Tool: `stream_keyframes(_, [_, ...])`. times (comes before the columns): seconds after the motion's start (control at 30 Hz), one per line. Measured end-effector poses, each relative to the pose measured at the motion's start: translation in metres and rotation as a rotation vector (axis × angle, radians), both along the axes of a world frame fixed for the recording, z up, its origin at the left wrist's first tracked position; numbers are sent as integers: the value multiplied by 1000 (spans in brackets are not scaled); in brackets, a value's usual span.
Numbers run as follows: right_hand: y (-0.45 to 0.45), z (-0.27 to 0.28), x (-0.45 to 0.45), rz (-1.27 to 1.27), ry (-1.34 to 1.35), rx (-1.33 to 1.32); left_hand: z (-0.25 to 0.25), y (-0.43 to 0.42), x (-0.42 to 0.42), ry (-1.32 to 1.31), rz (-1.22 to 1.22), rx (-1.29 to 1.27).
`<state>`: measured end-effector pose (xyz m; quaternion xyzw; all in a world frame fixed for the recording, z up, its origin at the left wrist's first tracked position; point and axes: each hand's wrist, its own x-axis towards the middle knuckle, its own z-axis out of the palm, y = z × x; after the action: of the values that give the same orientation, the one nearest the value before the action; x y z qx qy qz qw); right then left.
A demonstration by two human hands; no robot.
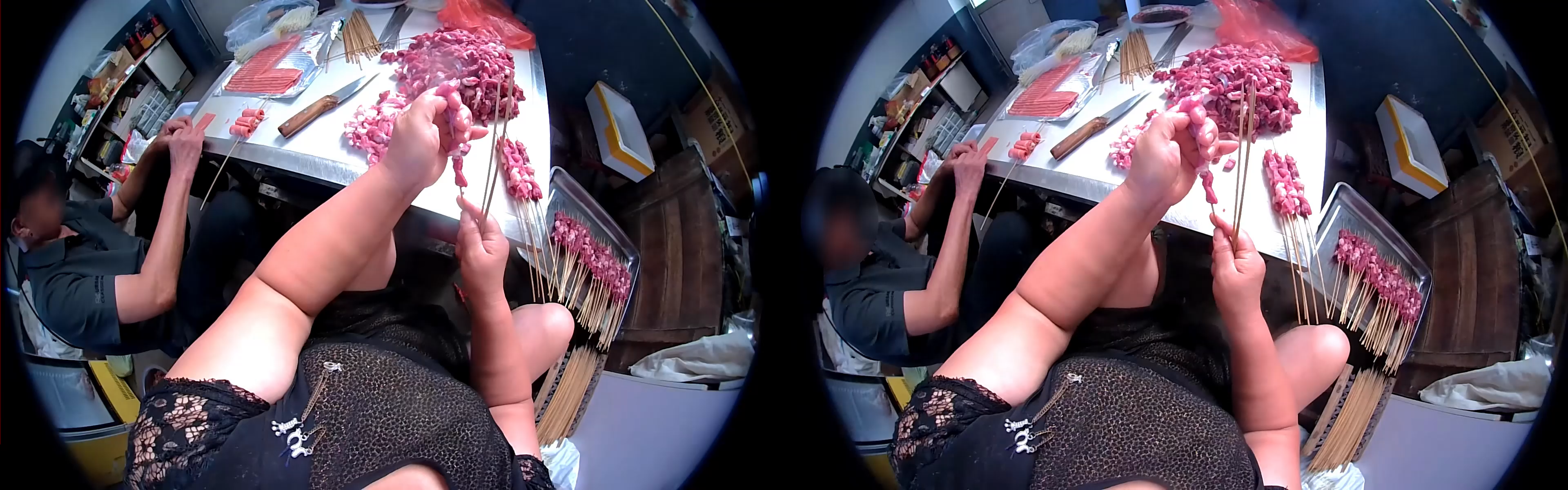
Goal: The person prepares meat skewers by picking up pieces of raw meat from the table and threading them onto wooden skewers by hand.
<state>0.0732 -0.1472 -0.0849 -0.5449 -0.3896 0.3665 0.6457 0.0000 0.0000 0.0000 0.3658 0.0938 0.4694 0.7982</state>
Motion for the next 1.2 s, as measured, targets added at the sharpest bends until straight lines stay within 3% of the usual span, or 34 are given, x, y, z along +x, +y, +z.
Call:
stream_keyframes(0.27, [0,19,-6,232,573,-24,-4,6,-6,-128,-208,-55])
stream_keyframes(0.37, [0,24,-6,302,678,-25,0,-2,0,-46,-149,-165])
stream_keyframes(0.4, [-1,24,-5,301,676,-26,-1,4,-4,-143,-279,-87])
stream_keyframes(0.43, [0,23,-4,201,582,-34,-3,5,-4,-147,-282,-84])
stream_keyframes(0.5, [4,20,4,51,377,-17,0,3,-6,206,-160,-79])
stream_keyframes(0.53, [5,17,9,24,289,26,-3,5,-8,252,-148,-61])
stream_keyframes(0.77, [-3,10,7,-102,-7,28,-8,15,-8,156,44,55])
stream_keyframes(1.0, [-16,3,12,-138,-215,-5,-4,15,-14,164,36,65])
stream_keyframes(1.2, [-20,-1,14,-183,-235,41,-3,3,-5,190,24,70])
